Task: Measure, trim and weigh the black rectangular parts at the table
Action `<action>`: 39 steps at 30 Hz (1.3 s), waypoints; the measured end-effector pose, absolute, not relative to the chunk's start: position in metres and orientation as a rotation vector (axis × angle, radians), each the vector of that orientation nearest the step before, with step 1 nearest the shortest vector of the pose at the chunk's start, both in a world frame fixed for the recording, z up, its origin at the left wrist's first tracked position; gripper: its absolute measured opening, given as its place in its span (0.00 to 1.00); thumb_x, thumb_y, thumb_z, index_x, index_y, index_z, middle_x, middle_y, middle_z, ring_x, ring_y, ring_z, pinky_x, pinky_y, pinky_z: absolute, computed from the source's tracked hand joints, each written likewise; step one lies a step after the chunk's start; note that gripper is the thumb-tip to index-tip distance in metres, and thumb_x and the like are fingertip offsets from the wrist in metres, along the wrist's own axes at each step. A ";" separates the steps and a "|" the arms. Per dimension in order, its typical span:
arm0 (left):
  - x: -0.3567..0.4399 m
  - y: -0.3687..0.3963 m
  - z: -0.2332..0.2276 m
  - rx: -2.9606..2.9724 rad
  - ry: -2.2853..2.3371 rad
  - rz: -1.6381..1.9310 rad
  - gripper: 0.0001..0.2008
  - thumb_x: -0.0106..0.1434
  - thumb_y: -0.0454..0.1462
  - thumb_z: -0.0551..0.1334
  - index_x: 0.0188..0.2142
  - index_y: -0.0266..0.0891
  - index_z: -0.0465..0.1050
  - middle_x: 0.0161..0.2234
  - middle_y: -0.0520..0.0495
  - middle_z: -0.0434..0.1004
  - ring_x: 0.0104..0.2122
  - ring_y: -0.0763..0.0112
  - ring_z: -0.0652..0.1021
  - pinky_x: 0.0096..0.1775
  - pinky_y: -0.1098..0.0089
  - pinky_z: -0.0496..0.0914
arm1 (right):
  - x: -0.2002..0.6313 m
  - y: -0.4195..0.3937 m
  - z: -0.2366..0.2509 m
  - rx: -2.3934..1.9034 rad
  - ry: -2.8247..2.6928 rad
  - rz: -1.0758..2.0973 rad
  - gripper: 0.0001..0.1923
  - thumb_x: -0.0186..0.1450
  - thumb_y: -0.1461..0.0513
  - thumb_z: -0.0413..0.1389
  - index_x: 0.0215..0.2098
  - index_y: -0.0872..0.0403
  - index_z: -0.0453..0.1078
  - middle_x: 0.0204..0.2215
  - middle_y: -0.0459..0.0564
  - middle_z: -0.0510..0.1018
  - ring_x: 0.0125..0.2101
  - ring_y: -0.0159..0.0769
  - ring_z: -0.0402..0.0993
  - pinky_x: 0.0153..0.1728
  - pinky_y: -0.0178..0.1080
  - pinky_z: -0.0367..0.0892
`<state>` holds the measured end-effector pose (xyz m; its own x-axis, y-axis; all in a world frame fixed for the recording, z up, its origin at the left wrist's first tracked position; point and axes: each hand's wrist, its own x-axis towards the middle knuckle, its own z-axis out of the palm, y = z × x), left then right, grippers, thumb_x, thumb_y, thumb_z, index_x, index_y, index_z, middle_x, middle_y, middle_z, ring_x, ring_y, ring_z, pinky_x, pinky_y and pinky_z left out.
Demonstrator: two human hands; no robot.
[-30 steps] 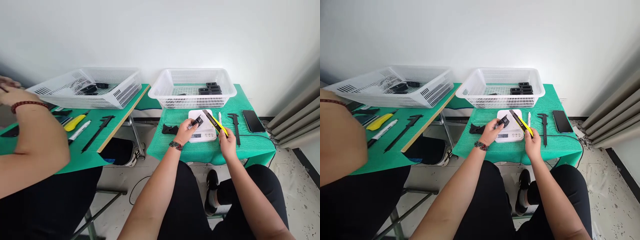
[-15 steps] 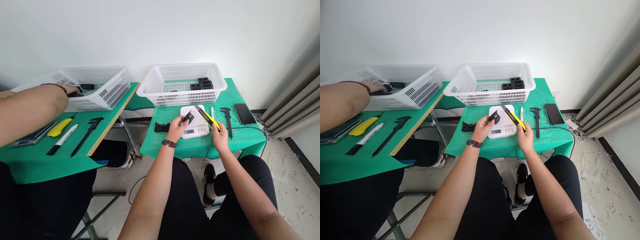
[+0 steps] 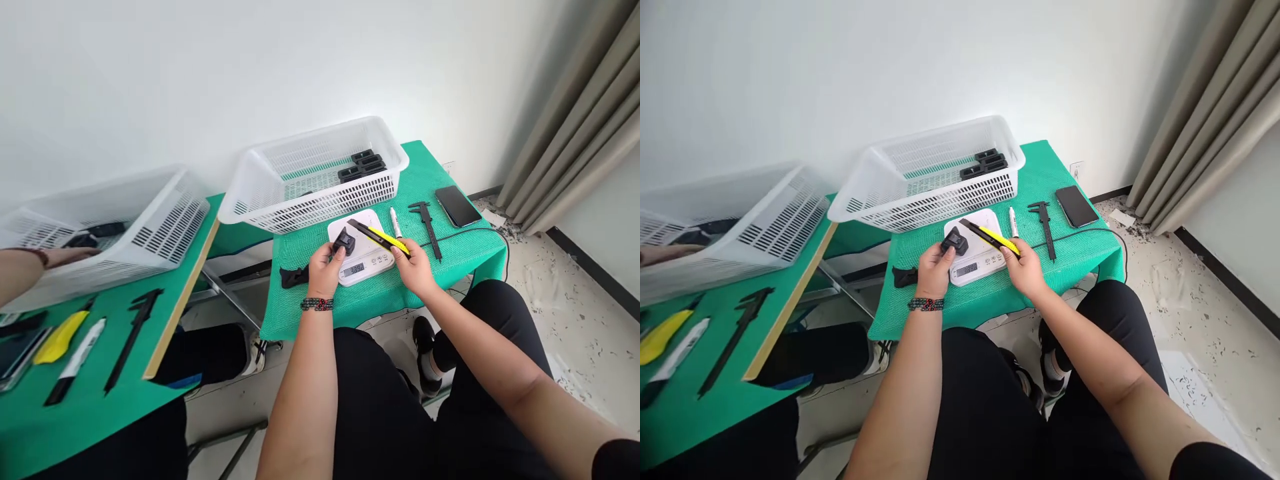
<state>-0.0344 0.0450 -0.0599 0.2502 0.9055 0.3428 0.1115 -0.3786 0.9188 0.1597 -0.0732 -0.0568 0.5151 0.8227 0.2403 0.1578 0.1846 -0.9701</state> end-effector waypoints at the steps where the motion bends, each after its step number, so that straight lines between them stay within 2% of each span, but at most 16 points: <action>1: -0.035 0.045 -0.060 1.698 0.952 1.215 0.25 0.57 0.59 0.69 0.29 0.39 0.75 0.27 0.49 0.73 0.30 0.65 0.73 0.35 0.67 0.67 | 0.160 -0.074 -0.057 -1.328 -0.946 0.593 0.18 0.64 0.48 0.57 0.42 0.54 0.75 0.34 0.52 0.80 0.35 0.43 0.74 0.37 0.42 0.70; 5: -0.035 0.044 -0.060 1.682 0.971 1.229 0.25 0.55 0.59 0.70 0.27 0.40 0.74 0.26 0.49 0.72 0.29 0.65 0.73 0.35 0.67 0.67 | 0.163 -0.079 -0.053 -1.309 -0.928 0.639 0.20 0.63 0.45 0.57 0.38 0.53 0.75 0.30 0.50 0.78 0.32 0.41 0.74 0.33 0.40 0.69; 11: -0.033 0.043 -0.059 1.653 0.973 1.243 0.25 0.54 0.59 0.71 0.28 0.39 0.74 0.26 0.49 0.72 0.30 0.65 0.73 0.36 0.66 0.68 | 0.163 -0.079 -0.042 -1.293 -0.836 0.723 0.22 0.51 0.46 0.68 0.32 0.52 0.72 0.26 0.46 0.75 0.29 0.39 0.70 0.29 0.38 0.65; 18: -0.032 0.043 -0.059 1.645 0.966 1.225 0.26 0.54 0.60 0.69 0.27 0.40 0.73 0.26 0.49 0.71 0.30 0.65 0.72 0.36 0.66 0.67 | 0.162 -0.082 -0.039 -1.276 -0.786 0.723 0.18 0.56 0.47 0.64 0.28 0.52 0.70 0.22 0.42 0.67 0.26 0.34 0.62 0.26 0.36 0.58; 24: -0.031 0.042 -0.056 1.638 0.965 1.222 0.26 0.53 0.61 0.69 0.28 0.40 0.73 0.27 0.49 0.73 0.31 0.65 0.73 0.37 0.66 0.67 | 0.166 -0.080 -0.047 -1.209 -0.708 0.807 0.17 0.56 0.47 0.64 0.31 0.51 0.70 0.18 0.40 0.63 0.21 0.31 0.57 0.21 0.35 0.53; 30: -0.029 0.043 -0.057 1.599 0.966 1.234 0.27 0.52 0.61 0.69 0.27 0.40 0.72 0.27 0.49 0.72 0.31 0.65 0.72 0.36 0.66 0.67 | 0.169 -0.078 -0.047 -1.115 -0.600 0.917 0.16 0.56 0.49 0.63 0.29 0.50 0.65 0.15 0.36 0.59 0.16 0.27 0.50 0.17 0.34 0.47; 39: -0.029 0.042 -0.052 1.545 0.972 1.245 0.28 0.49 0.61 0.70 0.25 0.40 0.71 0.26 0.50 0.71 0.29 0.67 0.72 0.34 0.67 0.66 | 0.172 -0.079 -0.046 -0.972 -0.529 1.013 0.17 0.54 0.49 0.62 0.29 0.48 0.60 0.13 0.34 0.62 0.13 0.25 0.49 0.16 0.32 0.46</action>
